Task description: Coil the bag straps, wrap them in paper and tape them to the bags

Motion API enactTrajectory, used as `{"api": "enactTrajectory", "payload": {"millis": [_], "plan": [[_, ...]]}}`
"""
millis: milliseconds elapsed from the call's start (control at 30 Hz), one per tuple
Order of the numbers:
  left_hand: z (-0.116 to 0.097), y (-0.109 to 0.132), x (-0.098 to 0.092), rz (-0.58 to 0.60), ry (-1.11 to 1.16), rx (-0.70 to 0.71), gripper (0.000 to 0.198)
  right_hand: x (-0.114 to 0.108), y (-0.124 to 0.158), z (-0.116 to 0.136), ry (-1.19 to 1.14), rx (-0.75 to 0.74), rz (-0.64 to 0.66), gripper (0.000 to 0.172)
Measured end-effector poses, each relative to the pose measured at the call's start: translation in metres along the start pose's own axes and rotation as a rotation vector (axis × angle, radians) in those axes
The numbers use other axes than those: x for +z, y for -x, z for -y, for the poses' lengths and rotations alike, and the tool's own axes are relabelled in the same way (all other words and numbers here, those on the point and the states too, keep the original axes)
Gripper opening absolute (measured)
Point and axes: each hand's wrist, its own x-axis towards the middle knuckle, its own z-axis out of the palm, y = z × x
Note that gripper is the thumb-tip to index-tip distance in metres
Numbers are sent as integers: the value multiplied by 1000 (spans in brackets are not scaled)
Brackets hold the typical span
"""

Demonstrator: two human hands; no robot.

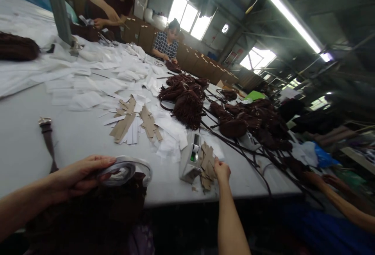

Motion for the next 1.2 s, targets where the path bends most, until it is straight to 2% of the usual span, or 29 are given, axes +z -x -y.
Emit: {"api": "enactTrajectory", "payload": {"millis": [133,300,433,567,633,700,767,833,900,933,1000,1033,1200], "plan": [[1,4,5,3,33,5,33,26,-11,11,-56,36,97,46],[2,9,11,64,73,-12,28,42,-23,19,-166,38,140,28],[3,11,12,57,96,36,30,36,-28,13,-332,58,57,26],[4,6,12,23,132,81,33,12,-19,9,-547,80,-102,47],[4,3,11,15,170,95,31,-7,4,13,-702,55,-124,52],[5,-2,10,10,219,102,28,-28,44,23,-962,8,-47,50],[7,-6,11,-6,266,102,25,-46,100,40,-1161,-16,210,50],[9,-9,12,-31,290,110,23,-56,162,59,-1172,-67,484,53],[10,-10,15,-54,279,130,23,-53,216,80,-1118,-123,789,49],[10,-10,16,-60,258,145,24,-48,237,90,-1091,-130,896,49],[10,-7,20,-68,198,173,29,-35,265,106,-1059,-113,967,49],[10,-5,21,-70,163,188,31,-28,274,113,-1052,-102,957,49],[15,5,30,-76,-31,297,38,-9,292,138,-1083,-100,882,43]]}}
